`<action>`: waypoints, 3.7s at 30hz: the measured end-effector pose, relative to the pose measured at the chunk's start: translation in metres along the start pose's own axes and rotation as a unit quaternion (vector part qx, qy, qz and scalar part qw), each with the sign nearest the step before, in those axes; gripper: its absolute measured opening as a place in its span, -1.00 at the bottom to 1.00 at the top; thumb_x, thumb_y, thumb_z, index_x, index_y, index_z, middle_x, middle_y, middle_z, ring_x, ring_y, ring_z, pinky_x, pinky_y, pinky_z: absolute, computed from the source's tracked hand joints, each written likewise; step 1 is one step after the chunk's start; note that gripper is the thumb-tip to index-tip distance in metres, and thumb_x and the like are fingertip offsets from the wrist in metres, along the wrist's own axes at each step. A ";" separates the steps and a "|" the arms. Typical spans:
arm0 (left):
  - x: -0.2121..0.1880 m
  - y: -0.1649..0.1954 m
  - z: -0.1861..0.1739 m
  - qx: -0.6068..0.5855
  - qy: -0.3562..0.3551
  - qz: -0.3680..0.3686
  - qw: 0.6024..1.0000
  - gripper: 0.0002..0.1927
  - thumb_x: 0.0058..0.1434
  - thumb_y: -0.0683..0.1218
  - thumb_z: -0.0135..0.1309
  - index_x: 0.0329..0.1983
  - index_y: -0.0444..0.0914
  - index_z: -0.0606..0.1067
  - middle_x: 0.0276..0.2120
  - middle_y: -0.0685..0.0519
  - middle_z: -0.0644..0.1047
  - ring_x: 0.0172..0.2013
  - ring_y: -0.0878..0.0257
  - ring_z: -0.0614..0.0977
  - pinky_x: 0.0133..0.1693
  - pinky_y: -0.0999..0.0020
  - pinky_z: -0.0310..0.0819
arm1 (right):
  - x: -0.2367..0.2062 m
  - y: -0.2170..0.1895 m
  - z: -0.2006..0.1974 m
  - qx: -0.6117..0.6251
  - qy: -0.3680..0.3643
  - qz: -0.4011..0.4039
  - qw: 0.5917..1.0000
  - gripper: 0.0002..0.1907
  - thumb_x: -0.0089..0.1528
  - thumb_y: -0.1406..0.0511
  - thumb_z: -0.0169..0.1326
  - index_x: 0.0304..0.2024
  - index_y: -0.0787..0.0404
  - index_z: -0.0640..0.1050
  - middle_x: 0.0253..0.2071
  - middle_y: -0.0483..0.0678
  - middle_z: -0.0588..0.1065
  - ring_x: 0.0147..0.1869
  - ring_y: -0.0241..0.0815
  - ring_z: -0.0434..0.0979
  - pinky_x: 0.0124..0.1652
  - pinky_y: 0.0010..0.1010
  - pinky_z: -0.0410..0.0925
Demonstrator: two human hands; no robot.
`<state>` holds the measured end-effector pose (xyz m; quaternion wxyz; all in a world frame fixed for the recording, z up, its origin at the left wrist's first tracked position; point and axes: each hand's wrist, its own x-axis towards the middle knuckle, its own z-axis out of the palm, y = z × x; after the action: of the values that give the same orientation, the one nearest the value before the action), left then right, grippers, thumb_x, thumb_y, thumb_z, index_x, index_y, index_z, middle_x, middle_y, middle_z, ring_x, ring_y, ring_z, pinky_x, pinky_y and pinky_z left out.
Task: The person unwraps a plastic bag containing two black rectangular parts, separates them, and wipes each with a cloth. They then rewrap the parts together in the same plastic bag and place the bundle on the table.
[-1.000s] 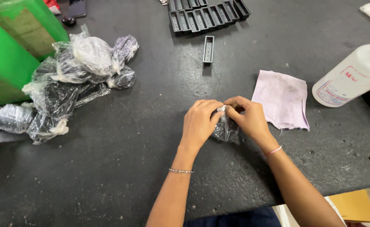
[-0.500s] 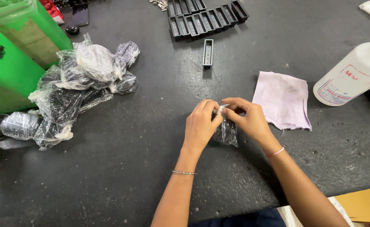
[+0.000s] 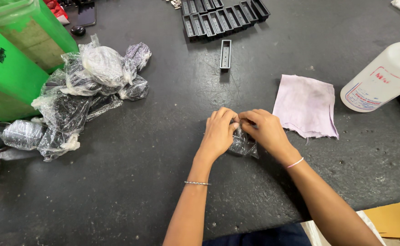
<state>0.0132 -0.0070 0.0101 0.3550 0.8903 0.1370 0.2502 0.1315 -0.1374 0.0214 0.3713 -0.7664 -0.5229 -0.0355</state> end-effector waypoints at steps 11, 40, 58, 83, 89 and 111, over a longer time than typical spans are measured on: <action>0.004 -0.012 0.010 0.018 -0.037 -0.027 0.999 -0.87 0.25 -0.14 0.14 -0.16 -0.12 0.47 -0.12 0.08 0.46 0.01 0.08 0.46 0.11 0.11 0.22 | 0.000 0.010 0.018 0.132 0.006 0.169 0.977 -0.79 0.22 0.31 0.14 -0.13 0.26 0.66 -0.39 -0.04 0.62 -0.36 -0.35 0.54 -0.30 -0.47 0.40; 0.000 0.012 -0.019 -0.032 0.069 0.083 0.994 -0.84 0.14 -0.18 0.21 -0.21 -0.25 0.53 -0.25 0.00 0.61 -0.16 0.03 0.64 -0.12 0.16 0.53 | 0.004 -0.001 -0.013 0.112 -0.002 0.011 0.994 -0.75 0.16 0.38 0.20 -0.09 0.22 0.63 -0.13 -0.02 0.56 -0.17 -0.12 0.65 -0.16 -0.37 0.47; 0.005 0.007 0.003 0.024 0.037 0.049 0.998 -0.85 0.05 -0.21 0.15 -0.30 -0.26 0.46 -0.25 0.00 0.46 -0.13 0.01 0.50 -0.06 0.13 0.45 | 0.000 0.017 0.007 0.042 -0.028 0.022 0.998 -0.85 0.12 0.35 0.23 -0.25 0.21 0.61 -0.34 -0.02 0.51 -0.32 -0.04 0.57 -0.29 -0.31 0.43; -0.002 0.002 -0.002 -0.026 0.059 0.073 0.995 -0.84 0.07 -0.23 0.11 -0.26 -0.27 0.44 -0.23 -0.02 0.46 -0.13 0.01 0.48 -0.01 0.14 0.40 | 0.004 0.046 0.016 0.386 -0.120 0.194 0.894 -0.84 0.28 0.34 0.12 -0.14 0.30 0.61 -0.31 -0.19 0.52 -0.26 -0.40 0.43 -0.23 -0.54 0.35; -0.001 -0.004 0.000 -0.027 0.057 0.088 0.994 -0.83 0.04 -0.25 0.12 -0.28 -0.26 0.43 -0.24 -0.02 0.45 -0.14 0.00 0.48 -0.01 0.14 0.40 | 0.007 0.029 0.000 0.183 -0.102 0.090 0.973 -0.86 0.23 0.35 0.19 -0.16 0.24 0.63 -0.31 -0.13 0.51 -0.30 -0.36 0.47 -0.26 -0.47 0.39; 0.001 0.007 -0.017 -0.048 0.069 0.088 0.993 -0.67 0.12 -0.02 0.27 -0.07 -0.23 0.57 -0.08 0.06 0.56 0.03 0.07 0.51 0.11 0.14 0.28 | 0.005 0.037 0.014 0.582 -0.007 0.223 0.782 -0.92 0.38 0.30 0.05 -0.12 0.17 0.49 -0.21 -0.23 0.44 -0.12 -0.40 0.41 -0.08 -0.53 0.31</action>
<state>0.0056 -0.0018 0.0256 0.3637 0.8614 0.0697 0.3476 0.1597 -0.1316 -0.0065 0.7406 -0.5002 -0.2615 0.3647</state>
